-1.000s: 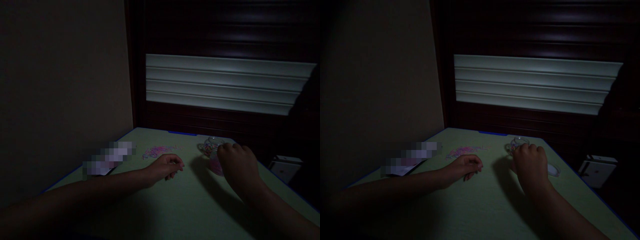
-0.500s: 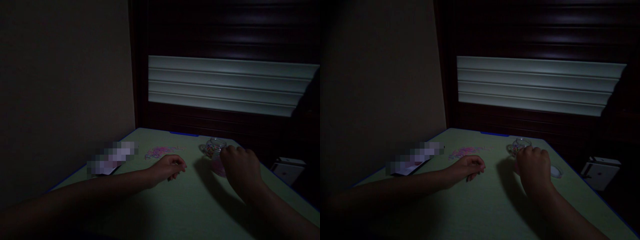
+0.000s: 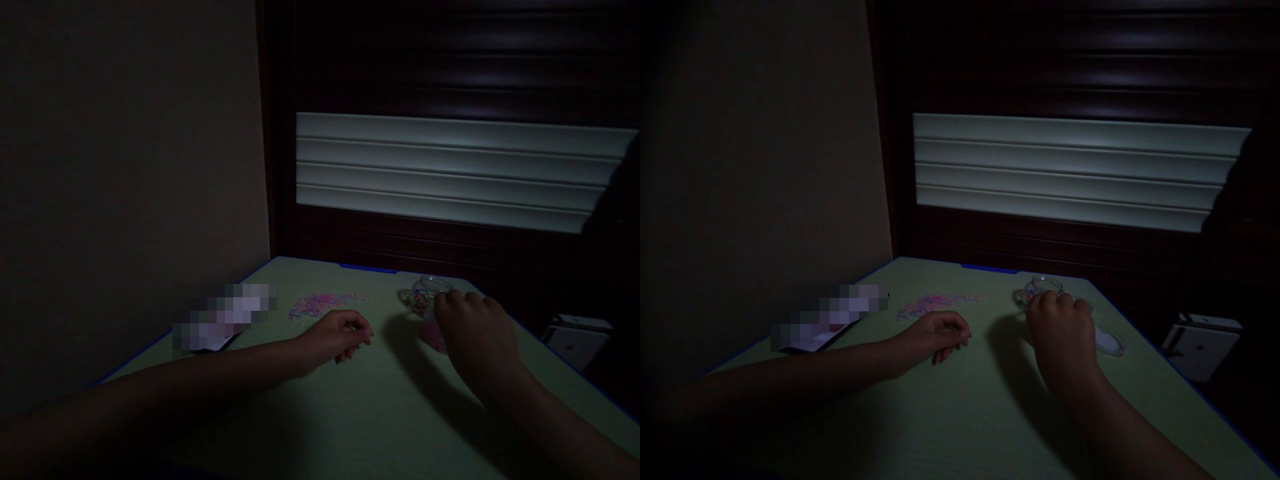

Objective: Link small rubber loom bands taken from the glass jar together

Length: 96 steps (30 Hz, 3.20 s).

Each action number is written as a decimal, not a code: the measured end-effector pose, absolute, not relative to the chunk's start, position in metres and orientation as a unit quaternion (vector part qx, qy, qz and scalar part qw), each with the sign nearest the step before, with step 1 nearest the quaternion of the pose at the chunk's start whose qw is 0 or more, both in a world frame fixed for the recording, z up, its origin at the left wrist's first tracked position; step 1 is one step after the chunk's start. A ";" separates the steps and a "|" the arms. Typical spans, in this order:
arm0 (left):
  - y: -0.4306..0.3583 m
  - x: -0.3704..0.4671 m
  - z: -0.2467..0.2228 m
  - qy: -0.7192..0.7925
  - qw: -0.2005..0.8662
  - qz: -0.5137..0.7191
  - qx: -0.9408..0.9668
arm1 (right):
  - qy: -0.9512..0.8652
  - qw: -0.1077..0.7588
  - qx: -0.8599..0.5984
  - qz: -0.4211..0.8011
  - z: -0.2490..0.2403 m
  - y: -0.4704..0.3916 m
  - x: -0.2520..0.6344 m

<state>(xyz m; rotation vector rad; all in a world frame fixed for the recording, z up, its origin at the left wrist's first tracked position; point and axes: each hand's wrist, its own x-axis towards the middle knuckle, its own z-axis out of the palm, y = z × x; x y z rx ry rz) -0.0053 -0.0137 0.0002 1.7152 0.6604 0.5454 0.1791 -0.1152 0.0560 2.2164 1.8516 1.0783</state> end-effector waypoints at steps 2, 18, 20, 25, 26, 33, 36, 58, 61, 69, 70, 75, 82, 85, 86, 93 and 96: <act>-0.014 -0.005 0.001 0.284 0.576 0.231 0.731 | 0.626 0.024 0.690 0.362 0.054 -0.113 0.178; -0.008 -0.007 0.000 0.274 0.578 0.219 0.737 | 0.783 -0.016 0.592 0.191 0.017 -0.095 0.166; -0.005 -0.008 0.001 0.268 0.583 0.210 0.737 | 0.785 -0.018 0.589 0.190 0.018 -0.094 0.166; -0.003 -0.012 0.003 0.267 0.554 0.187 0.766 | 0.782 -0.011 0.590 0.200 0.023 -0.096 0.164; -0.003 -0.014 0.004 0.267 0.526 0.190 0.785 | 0.783 -0.013 0.588 0.203 0.022 -0.097 0.164; 0.008 -0.030 0.029 0.275 0.248 0.162 0.915 | 0.792 -0.031 0.577 0.199 0.020 -0.098 0.165; 0.021 -0.042 0.037 0.297 0.079 0.168 0.937 | 0.791 -0.032 0.580 0.192 0.021 -0.099 0.164; 0.017 -0.049 0.038 0.300 -0.047 0.066 0.951 | 0.792 -0.031 0.577 0.196 0.020 -0.098 0.164; 0.018 -0.048 0.033 0.297 -0.088 0.062 0.949 | 0.796 -0.036 0.570 0.201 0.021 -0.098 0.164; 0.018 -0.043 0.028 0.280 -0.150 0.050 0.947 | 0.795 -0.034 0.575 0.192 0.022 -0.099 0.163; 0.017 -0.043 0.028 0.279 -0.152 0.048 0.947 | 0.795 -0.035 0.573 0.193 0.021 -0.098 0.163; 0.014 -0.041 0.029 0.281 -0.164 0.047 0.944 | 0.794 -0.037 0.575 0.196 0.020 -0.097 0.164; 0.018 -0.039 0.027 0.282 -0.189 0.035 0.940 | 0.793 -0.026 0.576 0.197 0.022 -0.099 0.163; 0.017 -0.039 0.030 0.282 -0.176 0.051 0.942 | 0.790 -0.026 0.581 0.195 0.024 -0.099 0.163; 0.016 -0.039 0.031 0.282 -0.165 0.058 0.943 | 0.790 -0.028 0.580 0.196 0.024 -0.099 0.162; 0.012 -0.039 0.029 0.257 -0.060 0.130 0.956 | 0.789 -0.038 0.581 0.196 0.023 -0.099 0.162; 0.015 -0.038 0.026 0.248 -0.004 0.172 0.953 | 0.790 -0.041 0.578 0.202 0.021 -0.098 0.163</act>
